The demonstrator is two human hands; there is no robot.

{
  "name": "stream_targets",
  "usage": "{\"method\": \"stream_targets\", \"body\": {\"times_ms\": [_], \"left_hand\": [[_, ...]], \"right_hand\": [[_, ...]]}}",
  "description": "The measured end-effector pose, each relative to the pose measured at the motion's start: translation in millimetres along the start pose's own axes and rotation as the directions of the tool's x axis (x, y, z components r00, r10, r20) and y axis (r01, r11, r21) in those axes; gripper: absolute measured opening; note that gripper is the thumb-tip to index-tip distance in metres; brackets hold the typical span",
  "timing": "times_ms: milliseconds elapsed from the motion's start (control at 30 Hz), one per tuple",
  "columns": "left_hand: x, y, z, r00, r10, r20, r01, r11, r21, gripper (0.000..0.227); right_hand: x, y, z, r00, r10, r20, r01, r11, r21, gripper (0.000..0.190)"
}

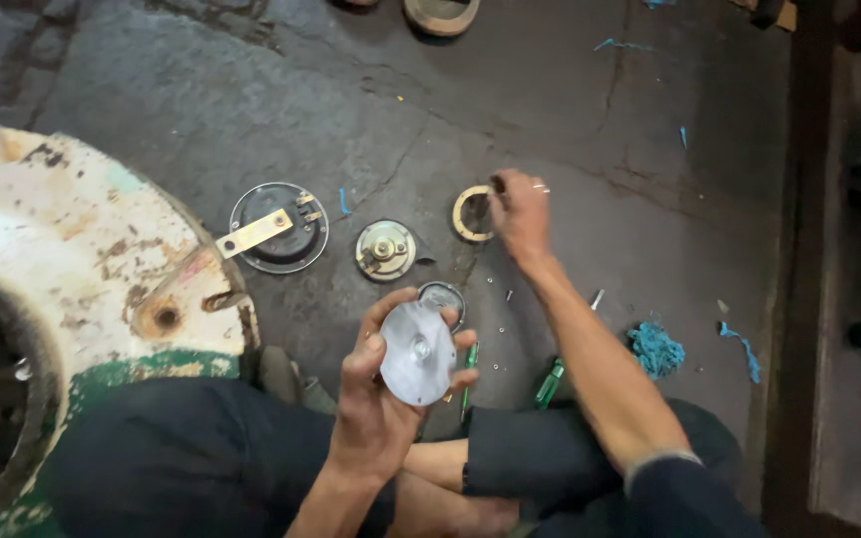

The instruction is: The person assembles a small speaker by hand, placing a gasket, cone, and metal plate onto the base. They use a green screwdriver to tighten screws and secure the components together.

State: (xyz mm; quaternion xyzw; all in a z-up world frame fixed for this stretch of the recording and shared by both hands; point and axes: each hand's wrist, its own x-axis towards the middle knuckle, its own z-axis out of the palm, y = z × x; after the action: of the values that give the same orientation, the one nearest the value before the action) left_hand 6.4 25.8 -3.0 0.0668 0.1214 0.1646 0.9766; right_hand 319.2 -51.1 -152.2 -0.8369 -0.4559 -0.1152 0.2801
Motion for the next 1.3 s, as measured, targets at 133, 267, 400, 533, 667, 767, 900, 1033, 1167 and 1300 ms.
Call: {"method": "stream_targets", "body": {"times_ms": [133,267,400,533,667,767,900,1033,1167,1300], "left_hand": [[-6.7,2.1,1.7,0.999,0.014,0.042,-0.012,0.999,-0.042,0.059],[-13.9,3.2,10.3,0.991,0.035,0.129,-0.028,0.998,-0.052,0.058],[-17.9,3.2,15.8,0.984,0.056,0.168,-0.039,0.994,-0.102,0.055],[-21.6,2.3,17.3,0.982,0.071,0.173,-0.047,0.989,-0.14,0.059],[-24.2,1.0,9.4,0.975,0.086,0.206,-0.055,0.986,-0.155,0.064],[-22.8,-0.9,4.1,0.976,0.086,0.199,-0.048,0.981,-0.19,0.065],[-23.5,0.5,4.0,0.974,0.073,0.213,-0.021,0.971,-0.237,0.066],[-26.2,2.2,5.7,0.962,0.059,0.268,0.012,0.966,-0.257,0.065],[-27.0,2.3,5.7,0.961,0.066,0.267,0.008,0.963,-0.268,0.066],[-26.8,1.4,3.6,0.966,0.056,0.252,0.011,0.966,-0.257,0.065]], "right_hand": [[15.6,-53.9,-75.6,0.926,0.375,0.046,-0.362,0.845,0.394,0.028],[18.2,-122.5,-165.7,0.856,0.451,0.252,-0.49,0.556,0.671,0.025],[0.7,-191.0,-215.1,0.843,0.336,0.42,-0.537,0.545,0.643,0.026],[-6.3,-238.2,-216.1,0.863,0.168,0.476,-0.478,0.575,0.664,0.025],[-4.1,-256.6,-203.3,0.845,0.264,0.466,-0.493,0.723,0.484,0.025],[-2.2,-258.8,-198.9,0.897,0.2,0.394,-0.375,0.814,0.443,0.026],[1.4,-261.2,-200.3,0.95,0.046,0.308,-0.163,0.916,0.366,0.027],[4.0,-265.2,-204.8,0.938,0.104,0.332,-0.235,0.893,0.385,0.026],[8.8,-266.2,-209.4,0.959,-0.061,0.276,-0.031,0.948,0.317,0.026],[11.4,-267.2,-212.1,0.954,-0.086,0.288,-0.002,0.957,0.291,0.025]]}}
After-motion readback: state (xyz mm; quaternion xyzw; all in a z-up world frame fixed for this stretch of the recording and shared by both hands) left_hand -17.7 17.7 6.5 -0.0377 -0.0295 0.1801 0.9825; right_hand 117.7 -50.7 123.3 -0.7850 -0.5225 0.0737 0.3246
